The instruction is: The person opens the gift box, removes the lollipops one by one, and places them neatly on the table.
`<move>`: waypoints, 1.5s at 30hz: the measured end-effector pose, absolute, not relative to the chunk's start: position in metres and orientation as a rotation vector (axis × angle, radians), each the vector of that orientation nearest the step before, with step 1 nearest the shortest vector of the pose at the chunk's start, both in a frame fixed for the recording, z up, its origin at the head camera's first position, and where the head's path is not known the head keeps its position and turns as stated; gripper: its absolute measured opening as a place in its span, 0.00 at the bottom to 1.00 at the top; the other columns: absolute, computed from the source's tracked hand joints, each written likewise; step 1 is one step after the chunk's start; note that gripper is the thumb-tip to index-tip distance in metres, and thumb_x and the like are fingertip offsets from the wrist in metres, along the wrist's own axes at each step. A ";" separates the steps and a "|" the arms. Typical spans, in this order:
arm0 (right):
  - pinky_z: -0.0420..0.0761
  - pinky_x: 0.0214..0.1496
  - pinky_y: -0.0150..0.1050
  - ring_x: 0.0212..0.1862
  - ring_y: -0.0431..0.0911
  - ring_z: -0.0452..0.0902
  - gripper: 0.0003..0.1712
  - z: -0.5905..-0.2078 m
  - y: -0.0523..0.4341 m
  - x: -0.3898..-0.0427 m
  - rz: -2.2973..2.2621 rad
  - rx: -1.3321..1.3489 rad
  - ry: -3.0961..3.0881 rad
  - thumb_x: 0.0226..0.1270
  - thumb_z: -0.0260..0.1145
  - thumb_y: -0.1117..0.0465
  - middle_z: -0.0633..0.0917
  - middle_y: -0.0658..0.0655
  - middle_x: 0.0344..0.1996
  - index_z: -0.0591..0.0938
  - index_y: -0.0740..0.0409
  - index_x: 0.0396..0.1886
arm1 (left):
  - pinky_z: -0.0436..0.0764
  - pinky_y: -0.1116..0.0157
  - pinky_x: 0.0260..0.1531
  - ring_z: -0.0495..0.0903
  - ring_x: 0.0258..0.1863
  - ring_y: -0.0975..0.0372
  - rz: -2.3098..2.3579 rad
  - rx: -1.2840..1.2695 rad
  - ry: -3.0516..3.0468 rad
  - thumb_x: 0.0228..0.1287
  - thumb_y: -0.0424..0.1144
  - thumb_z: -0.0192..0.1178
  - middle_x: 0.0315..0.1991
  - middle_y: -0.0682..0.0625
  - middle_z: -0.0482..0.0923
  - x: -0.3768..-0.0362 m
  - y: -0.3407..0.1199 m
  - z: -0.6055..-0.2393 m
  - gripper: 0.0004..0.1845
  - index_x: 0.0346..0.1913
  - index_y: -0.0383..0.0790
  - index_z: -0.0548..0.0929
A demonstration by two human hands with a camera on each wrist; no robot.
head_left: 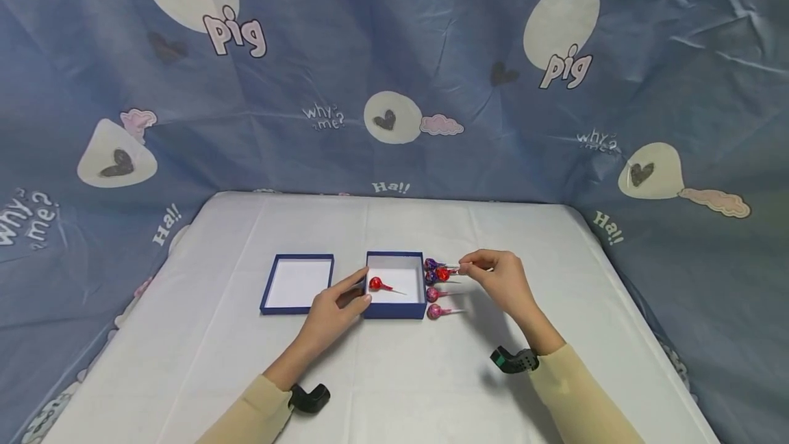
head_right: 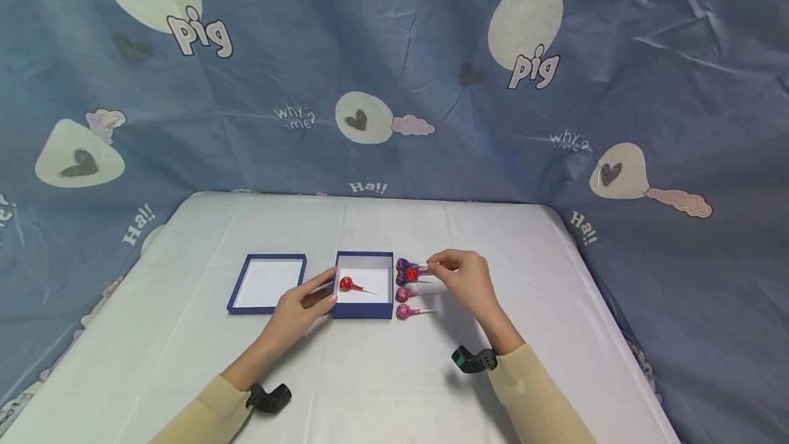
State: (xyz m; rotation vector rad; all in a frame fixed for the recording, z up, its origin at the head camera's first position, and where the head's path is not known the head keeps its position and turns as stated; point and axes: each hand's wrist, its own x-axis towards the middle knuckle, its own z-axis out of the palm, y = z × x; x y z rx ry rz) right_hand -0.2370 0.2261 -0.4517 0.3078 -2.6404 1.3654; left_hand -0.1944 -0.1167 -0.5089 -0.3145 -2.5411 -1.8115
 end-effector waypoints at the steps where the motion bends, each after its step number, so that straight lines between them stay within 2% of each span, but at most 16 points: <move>1: 0.83 0.40 0.44 0.39 0.42 0.85 0.04 -0.453 0.227 -0.237 1.407 0.302 -2.639 0.66 0.71 0.60 0.89 0.42 0.29 0.91 0.48 0.36 | 0.77 0.57 0.59 0.77 0.63 0.52 -1.821 -0.318 -2.533 0.66 0.44 0.68 0.69 0.46 0.72 -0.194 -0.117 -0.510 0.30 0.71 0.57 0.75; 6: 0.84 0.45 0.40 0.41 0.49 0.87 0.08 -0.464 0.231 -0.238 1.580 0.244 -2.632 0.67 0.68 0.63 0.90 0.49 0.31 0.90 0.60 0.41 | 0.75 0.53 0.61 0.75 0.65 0.47 -1.832 -0.327 -2.521 0.67 0.38 0.66 0.68 0.42 0.72 -0.191 -0.115 -0.506 0.27 0.69 0.49 0.77; 10: 0.85 0.43 0.36 0.42 0.56 0.87 0.09 -0.474 0.235 -0.240 1.653 0.216 -2.622 0.68 0.67 0.65 0.90 0.53 0.31 0.89 0.64 0.42 | 0.74 0.53 0.62 0.73 0.65 0.46 -1.845 -0.339 -2.538 0.68 0.36 0.65 0.69 0.40 0.71 -0.183 -0.113 -0.491 0.27 0.69 0.43 0.76; 13: 0.85 0.43 0.37 0.42 0.57 0.87 0.10 -0.481 0.237 -0.242 1.699 0.198 -2.611 0.68 0.67 0.65 0.90 0.55 0.32 0.88 0.66 0.43 | 0.75 0.54 0.61 0.75 0.64 0.46 -1.864 -0.352 -2.533 0.68 0.35 0.65 0.68 0.40 0.72 -0.179 -0.113 -0.480 0.27 0.69 0.41 0.77; 17: 0.85 0.42 0.42 0.42 0.58 0.86 0.09 -0.486 0.240 -0.242 1.749 0.187 -2.601 0.68 0.68 0.64 0.90 0.57 0.32 0.89 0.65 0.43 | 0.76 0.56 0.60 0.76 0.63 0.47 -1.881 -0.338 -2.511 0.67 0.35 0.66 0.67 0.40 0.73 -0.180 -0.111 -0.479 0.26 0.68 0.41 0.77; 20: 0.84 0.41 0.42 0.41 0.58 0.87 0.07 -0.492 0.242 -0.243 1.776 0.186 -2.591 0.67 0.68 0.65 0.90 0.56 0.32 0.89 0.62 0.41 | 0.77 0.58 0.59 0.76 0.64 0.49 -1.900 -0.307 -2.494 0.67 0.37 0.66 0.67 0.41 0.73 -0.187 -0.111 -0.495 0.26 0.68 0.45 0.78; 23: 0.84 0.39 0.40 0.41 0.56 0.87 0.07 -0.496 0.242 -0.243 1.789 0.169 -2.591 0.67 0.68 0.66 0.90 0.56 0.32 0.89 0.61 0.40 | 0.78 0.61 0.59 0.76 0.63 0.52 -1.927 -0.290 -2.490 0.67 0.40 0.67 0.68 0.44 0.73 -0.193 -0.114 -0.510 0.26 0.68 0.51 0.79; 25: 0.82 0.33 0.37 0.39 0.54 0.87 0.07 -0.502 0.244 -0.246 1.789 0.157 -2.596 0.66 0.69 0.65 0.90 0.54 0.32 0.90 0.60 0.40 | 0.78 0.63 0.58 0.76 0.63 0.53 -1.949 -0.291 -2.479 0.67 0.42 0.68 0.68 0.46 0.73 -0.195 -0.115 -0.515 0.26 0.67 0.55 0.79; 30: 0.78 0.25 0.35 0.35 0.54 0.84 0.09 -0.504 0.242 -0.248 1.798 0.164 -2.621 0.66 0.68 0.66 0.90 0.57 0.34 0.89 0.64 0.43 | 0.80 0.65 0.55 0.77 0.62 0.55 -1.971 -0.277 -2.479 0.66 0.45 0.68 0.67 0.48 0.74 -0.192 -0.116 -0.513 0.26 0.68 0.57 0.79; 34: 0.75 0.23 0.33 0.32 0.52 0.83 0.08 -0.504 0.243 -0.248 1.760 0.152 -2.645 0.66 0.69 0.65 0.90 0.56 0.33 0.90 0.62 0.42 | 0.80 0.67 0.55 0.78 0.62 0.58 -1.966 -0.255 -2.495 0.66 0.47 0.68 0.67 0.51 0.74 -0.192 -0.116 -0.513 0.26 0.67 0.59 0.79; 39: 0.75 0.25 0.33 0.31 0.49 0.83 0.07 -0.506 0.245 -0.247 1.607 0.163 -2.704 0.64 0.72 0.62 0.90 0.51 0.33 0.91 0.57 0.40 | 0.79 0.65 0.56 0.77 0.62 0.57 -1.963 -0.256 -2.488 0.66 0.47 0.68 0.67 0.50 0.74 -0.192 -0.116 -0.515 0.26 0.67 0.59 0.79; 45: 0.81 0.34 0.38 0.37 0.44 0.84 0.04 -0.508 0.247 -0.247 1.396 0.224 -2.763 0.63 0.73 0.61 0.90 0.47 0.36 0.91 0.49 0.36 | 0.79 0.66 0.56 0.76 0.63 0.55 -1.967 -0.277 -2.464 0.66 0.45 0.68 0.68 0.49 0.74 -0.193 -0.116 -0.516 0.26 0.68 0.57 0.79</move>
